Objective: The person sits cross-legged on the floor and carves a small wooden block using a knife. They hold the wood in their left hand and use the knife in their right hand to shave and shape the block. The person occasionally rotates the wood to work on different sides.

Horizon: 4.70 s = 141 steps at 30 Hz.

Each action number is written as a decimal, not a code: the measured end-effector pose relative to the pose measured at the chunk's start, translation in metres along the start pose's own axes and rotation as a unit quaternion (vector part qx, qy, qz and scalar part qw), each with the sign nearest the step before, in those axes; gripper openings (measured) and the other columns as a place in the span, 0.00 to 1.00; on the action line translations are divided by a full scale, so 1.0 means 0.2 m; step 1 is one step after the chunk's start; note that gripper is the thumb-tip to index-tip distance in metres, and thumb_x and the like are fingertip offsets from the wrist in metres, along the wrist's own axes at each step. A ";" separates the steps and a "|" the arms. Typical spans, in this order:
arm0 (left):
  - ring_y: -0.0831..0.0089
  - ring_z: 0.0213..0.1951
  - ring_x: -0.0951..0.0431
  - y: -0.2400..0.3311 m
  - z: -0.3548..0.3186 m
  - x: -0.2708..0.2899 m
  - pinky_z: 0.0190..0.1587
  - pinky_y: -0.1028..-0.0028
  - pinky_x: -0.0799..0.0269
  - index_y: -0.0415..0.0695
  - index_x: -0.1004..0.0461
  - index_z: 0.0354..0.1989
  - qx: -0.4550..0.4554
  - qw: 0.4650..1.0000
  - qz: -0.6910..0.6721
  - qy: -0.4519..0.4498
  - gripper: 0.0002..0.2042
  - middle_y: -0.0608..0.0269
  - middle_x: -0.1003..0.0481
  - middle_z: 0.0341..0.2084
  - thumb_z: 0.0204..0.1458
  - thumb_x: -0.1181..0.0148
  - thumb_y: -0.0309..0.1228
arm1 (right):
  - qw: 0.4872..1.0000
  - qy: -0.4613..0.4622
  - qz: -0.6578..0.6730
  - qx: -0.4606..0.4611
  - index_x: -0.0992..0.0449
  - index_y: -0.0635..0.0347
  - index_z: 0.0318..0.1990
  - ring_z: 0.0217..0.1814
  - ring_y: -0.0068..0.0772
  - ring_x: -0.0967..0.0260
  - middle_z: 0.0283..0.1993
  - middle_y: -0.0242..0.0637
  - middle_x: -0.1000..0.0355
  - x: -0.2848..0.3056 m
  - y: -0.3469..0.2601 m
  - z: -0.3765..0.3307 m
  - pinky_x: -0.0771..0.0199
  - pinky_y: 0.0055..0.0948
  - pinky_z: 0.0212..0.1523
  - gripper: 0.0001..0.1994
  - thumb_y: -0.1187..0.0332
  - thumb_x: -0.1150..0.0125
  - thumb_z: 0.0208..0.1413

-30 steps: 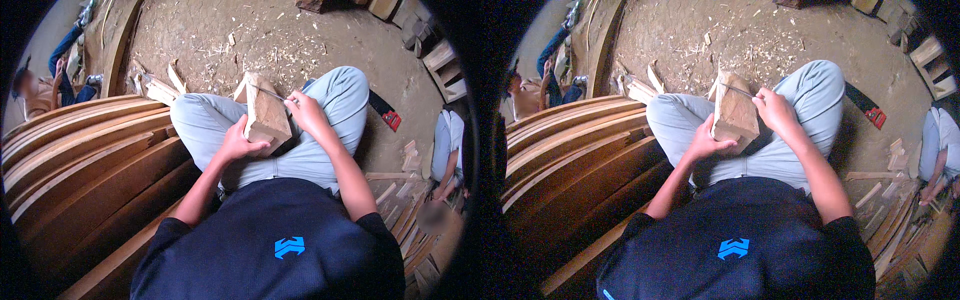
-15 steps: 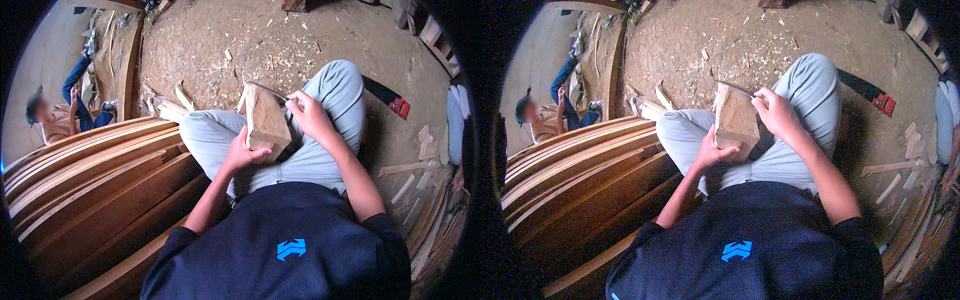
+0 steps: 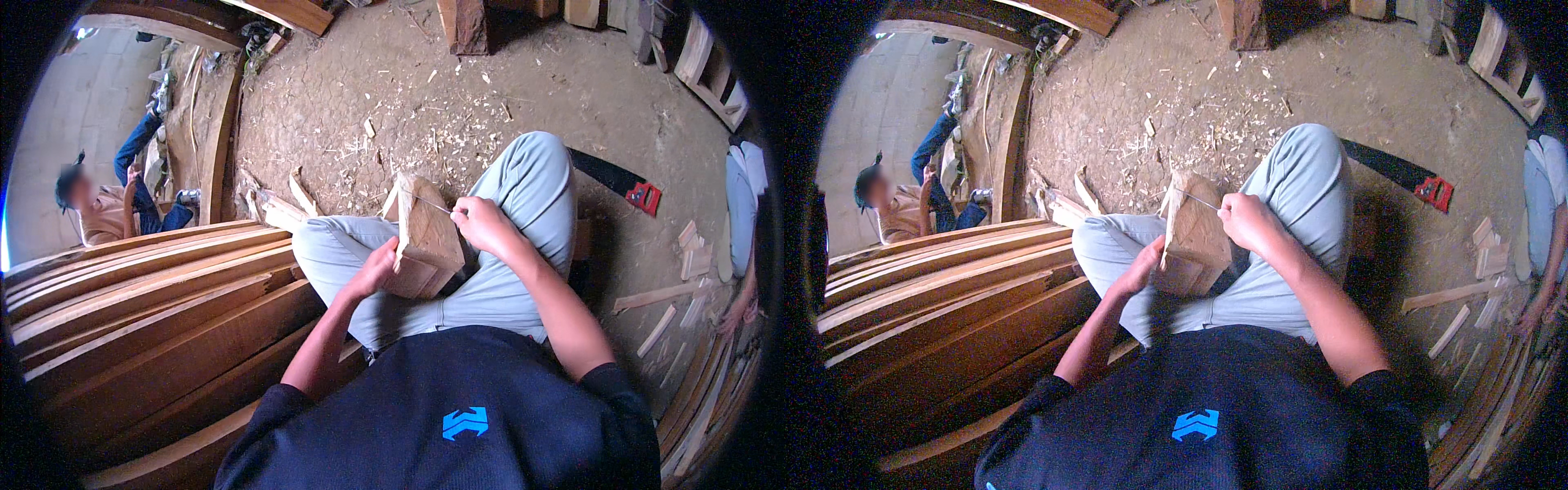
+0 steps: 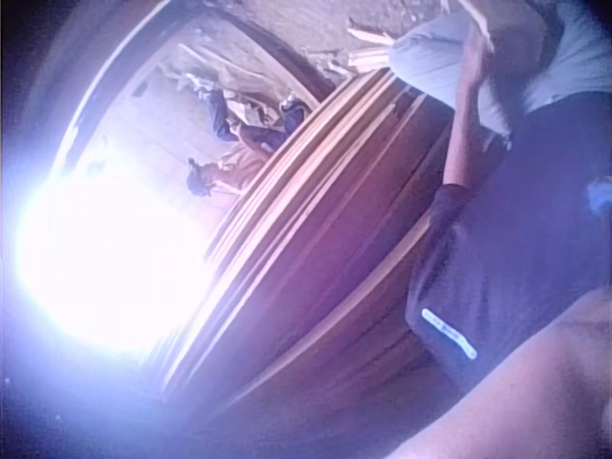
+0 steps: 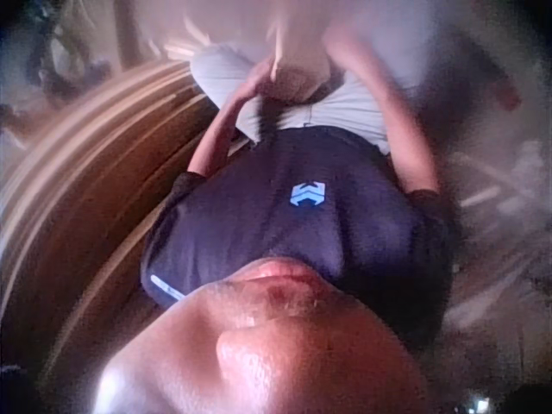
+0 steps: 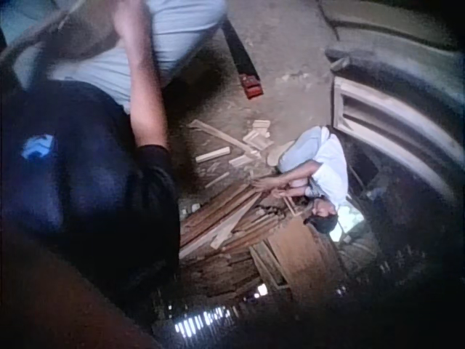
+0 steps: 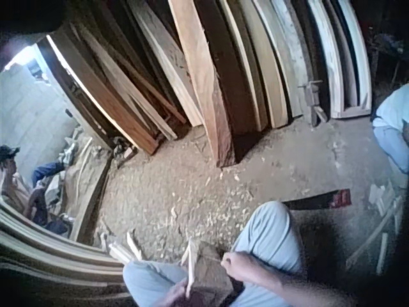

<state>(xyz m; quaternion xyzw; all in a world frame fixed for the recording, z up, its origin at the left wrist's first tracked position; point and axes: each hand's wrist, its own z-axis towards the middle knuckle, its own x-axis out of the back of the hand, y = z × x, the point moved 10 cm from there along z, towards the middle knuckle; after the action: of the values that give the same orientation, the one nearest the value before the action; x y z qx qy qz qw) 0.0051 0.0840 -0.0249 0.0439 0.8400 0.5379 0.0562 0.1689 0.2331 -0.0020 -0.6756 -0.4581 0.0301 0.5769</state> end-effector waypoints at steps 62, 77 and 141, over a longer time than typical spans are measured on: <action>0.75 0.36 0.22 -0.41 0.62 0.45 0.35 0.73 0.27 0.34 0.32 0.52 0.073 0.951 -0.073 0.293 0.28 0.58 0.24 0.38 0.52 0.31 0.44 | 0.852 -0.038 0.519 -0.048 0.38 0.55 0.52 0.19 0.17 0.45 0.35 0.36 0.33 0.08 0.04 0.01 0.49 0.16 0.14 0.11 0.59 0.58 0.71; 0.47 0.67 0.45 -0.29 0.23 -0.44 0.70 0.51 0.56 0.30 0.56 0.68 0.026 0.900 0.433 -0.043 0.45 0.35 0.42 0.62 0.57 0.48 0.57 | 0.825 -0.062 0.558 -0.068 0.36 0.54 0.50 0.22 0.17 0.40 0.37 0.35 0.32 0.06 0.06 0.03 0.45 0.18 0.15 0.11 0.60 0.48 0.67; 0.64 0.53 0.25 -0.23 0.29 -0.28 0.57 0.67 0.32 0.44 0.26 0.53 -0.097 0.985 0.074 0.123 0.19 0.56 0.24 0.50 0.51 0.41 0.27 | 0.954 0.195 -0.147 0.175 0.34 0.61 0.49 0.38 0.65 0.26 0.35 0.59 0.25 -0.06 -0.48 0.18 0.30 0.55 0.33 0.14 0.59 0.53 0.68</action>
<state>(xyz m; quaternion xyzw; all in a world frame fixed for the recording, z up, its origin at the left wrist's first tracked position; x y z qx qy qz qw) 0.0685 0.1099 -0.0889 0.0333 0.7791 0.6205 -0.0834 0.0858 0.2452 0.0573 -0.4825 -0.4181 -0.1079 0.7621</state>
